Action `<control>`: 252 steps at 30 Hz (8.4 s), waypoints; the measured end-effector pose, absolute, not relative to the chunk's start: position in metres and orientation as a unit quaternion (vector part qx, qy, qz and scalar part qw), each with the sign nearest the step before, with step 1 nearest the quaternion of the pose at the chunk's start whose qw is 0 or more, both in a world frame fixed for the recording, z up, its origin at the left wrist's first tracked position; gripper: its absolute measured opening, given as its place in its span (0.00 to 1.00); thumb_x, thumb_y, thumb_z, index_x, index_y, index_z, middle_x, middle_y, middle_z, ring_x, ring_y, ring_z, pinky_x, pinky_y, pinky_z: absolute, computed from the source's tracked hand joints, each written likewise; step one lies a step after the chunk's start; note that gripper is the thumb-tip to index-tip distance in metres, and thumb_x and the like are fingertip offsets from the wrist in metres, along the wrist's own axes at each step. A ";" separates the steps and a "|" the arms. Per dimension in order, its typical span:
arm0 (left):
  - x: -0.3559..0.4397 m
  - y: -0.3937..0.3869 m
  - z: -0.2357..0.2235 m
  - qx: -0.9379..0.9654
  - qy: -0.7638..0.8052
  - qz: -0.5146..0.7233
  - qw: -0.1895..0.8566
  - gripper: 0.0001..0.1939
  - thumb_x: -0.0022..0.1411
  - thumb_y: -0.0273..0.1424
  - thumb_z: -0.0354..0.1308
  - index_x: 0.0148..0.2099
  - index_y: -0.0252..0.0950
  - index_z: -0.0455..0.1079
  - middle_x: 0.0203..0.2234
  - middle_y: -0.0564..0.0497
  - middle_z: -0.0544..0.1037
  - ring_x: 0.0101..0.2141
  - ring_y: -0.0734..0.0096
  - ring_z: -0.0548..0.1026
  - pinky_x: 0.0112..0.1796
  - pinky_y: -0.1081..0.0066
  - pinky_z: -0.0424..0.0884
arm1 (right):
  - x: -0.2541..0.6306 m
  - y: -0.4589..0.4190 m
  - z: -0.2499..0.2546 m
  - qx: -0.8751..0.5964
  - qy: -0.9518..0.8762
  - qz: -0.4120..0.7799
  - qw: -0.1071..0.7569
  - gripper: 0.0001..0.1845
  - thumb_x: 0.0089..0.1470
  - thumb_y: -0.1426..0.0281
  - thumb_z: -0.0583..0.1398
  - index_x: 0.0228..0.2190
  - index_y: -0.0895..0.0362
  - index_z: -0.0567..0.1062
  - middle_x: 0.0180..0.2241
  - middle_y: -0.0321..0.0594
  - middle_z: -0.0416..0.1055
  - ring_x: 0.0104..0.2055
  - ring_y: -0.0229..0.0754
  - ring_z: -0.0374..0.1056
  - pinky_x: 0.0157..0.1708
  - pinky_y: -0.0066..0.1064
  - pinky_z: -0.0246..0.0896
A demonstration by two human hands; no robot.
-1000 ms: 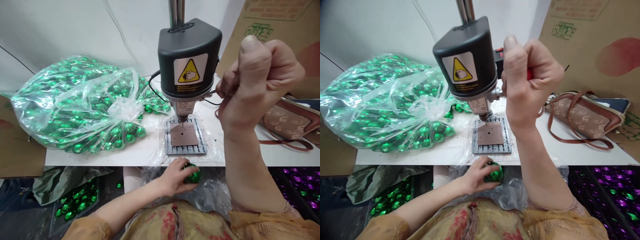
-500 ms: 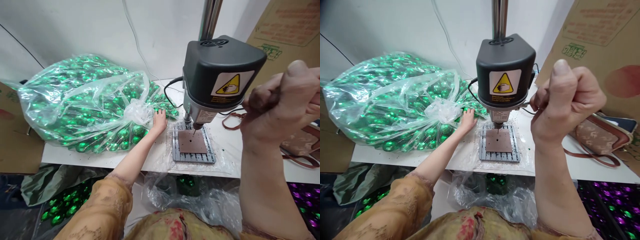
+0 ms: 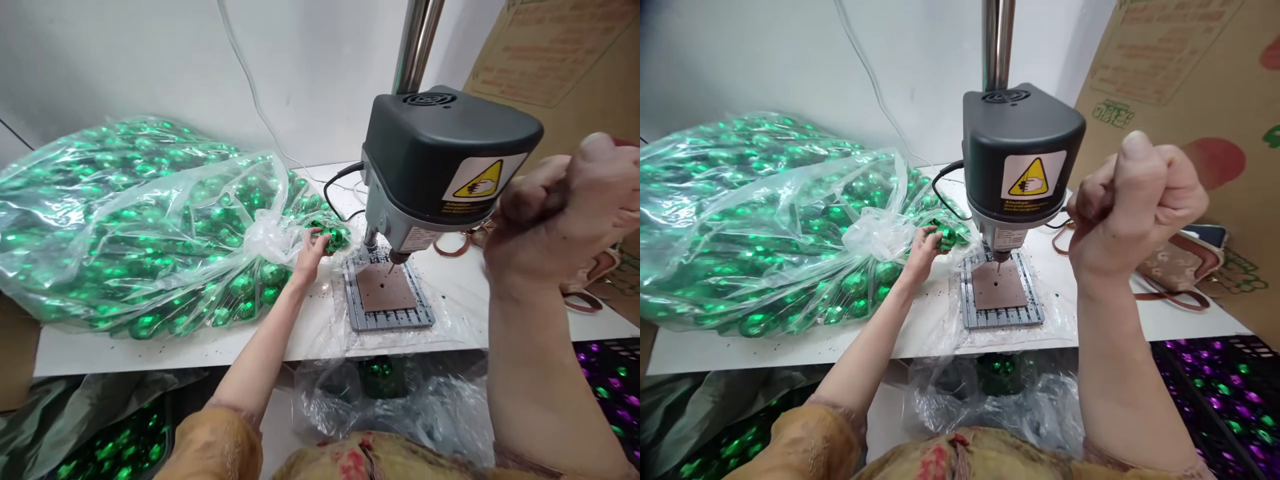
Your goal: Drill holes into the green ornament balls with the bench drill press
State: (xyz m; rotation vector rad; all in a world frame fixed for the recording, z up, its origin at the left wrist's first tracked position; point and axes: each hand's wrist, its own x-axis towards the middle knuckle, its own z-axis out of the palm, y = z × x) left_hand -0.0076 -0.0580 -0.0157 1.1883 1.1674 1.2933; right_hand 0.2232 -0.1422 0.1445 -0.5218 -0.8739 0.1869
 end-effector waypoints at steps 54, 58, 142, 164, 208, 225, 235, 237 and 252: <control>0.054 -0.138 -0.062 0.726 0.368 0.431 0.389 0.29 0.58 0.38 0.74 0.60 0.43 0.73 0.52 0.46 0.79 0.55 0.52 0.75 0.57 0.54 0.70 | 0.226 -0.150 0.116 -0.169 -0.465 0.067 0.867 0.25 0.55 0.72 0.57 0.18 0.57 0.44 0.12 0.25 0.44 0.12 0.21 0.41 0.13 0.18 0.42; 0.053 -0.138 -0.064 0.727 0.371 0.426 0.390 0.29 0.58 0.40 0.74 0.60 0.44 0.73 0.53 0.46 0.79 0.57 0.51 0.75 0.59 0.54 0.69 | 0.229 -0.148 0.108 -0.153 -0.478 0.054 0.863 0.25 0.56 0.72 0.57 0.18 0.58 0.46 0.13 0.24 0.44 0.12 0.20 0.38 0.14 0.16 0.43; 0.026 -0.130 -0.014 0.517 0.434 0.522 0.521 0.33 0.50 0.55 0.74 0.44 0.41 0.63 0.29 0.56 0.78 0.31 0.72 0.77 0.35 0.71 0.72 | 0.227 -0.146 0.138 -0.224 -0.446 0.091 0.862 0.28 0.54 0.62 0.67 0.17 0.52 0.55 0.11 0.25 0.50 0.13 0.29 0.47 0.13 0.32 0.40; 0.054 -0.146 -0.050 0.714 0.450 0.417 0.338 0.25 0.58 0.40 0.73 0.56 0.43 0.76 0.49 0.46 0.79 0.54 0.54 0.75 0.56 0.55 0.70 | 0.228 -0.155 0.133 -0.256 -0.492 0.076 0.829 0.23 0.64 0.70 0.56 0.20 0.54 0.52 0.16 0.27 0.52 0.18 0.24 0.49 0.22 0.25 0.49; 0.061 -0.153 -0.057 0.711 0.449 0.444 0.308 0.24 0.60 0.39 0.73 0.56 0.42 0.75 0.50 0.44 0.78 0.52 0.56 0.77 0.53 0.58 0.74 | 0.232 -0.145 0.080 -0.083 -0.544 -0.044 0.834 0.24 0.55 0.79 0.56 0.20 0.57 0.44 0.15 0.27 0.45 0.14 0.25 0.41 0.15 0.22 0.46; 0.058 -0.241 -0.050 0.835 0.328 0.397 0.193 0.23 0.59 0.47 0.70 0.49 0.39 0.71 0.37 0.47 0.79 0.39 0.61 0.77 0.40 0.62 0.74 | 0.231 -0.144 0.139 -0.239 -0.471 0.105 0.842 0.24 0.59 0.69 0.62 0.19 0.53 0.54 0.13 0.25 0.53 0.14 0.28 0.47 0.15 0.29 0.41; 0.002 -0.161 -0.024 0.803 0.477 0.352 0.062 0.07 0.74 0.32 0.54 0.50 0.41 0.72 0.44 0.44 0.79 0.49 0.54 0.76 0.58 0.49 0.70 | 0.230 -0.144 0.138 -0.221 -0.464 0.084 0.854 0.22 0.58 0.70 0.61 0.19 0.52 0.57 0.13 0.27 0.54 0.14 0.30 0.47 0.17 0.33 0.40; -0.016 -0.118 -0.012 0.765 0.542 0.343 0.053 0.04 0.71 0.27 0.57 0.46 0.38 0.72 0.40 0.42 0.77 0.50 0.50 0.74 0.61 0.43 0.65 | 0.230 -0.144 0.138 -0.212 -0.461 0.086 0.857 0.22 0.58 0.71 0.61 0.19 0.52 0.57 0.12 0.27 0.54 0.13 0.31 0.48 0.16 0.33 0.41; 0.004 -0.116 -0.011 0.740 0.425 0.415 0.314 0.21 0.66 0.46 0.65 0.54 0.40 0.74 0.47 0.46 0.81 0.45 0.61 0.79 0.44 0.65 0.74 | 0.227 -0.153 0.134 -0.241 -0.472 0.080 0.844 0.25 0.62 0.68 0.60 0.19 0.54 0.55 0.14 0.28 0.54 0.16 0.28 0.50 0.20 0.30 0.45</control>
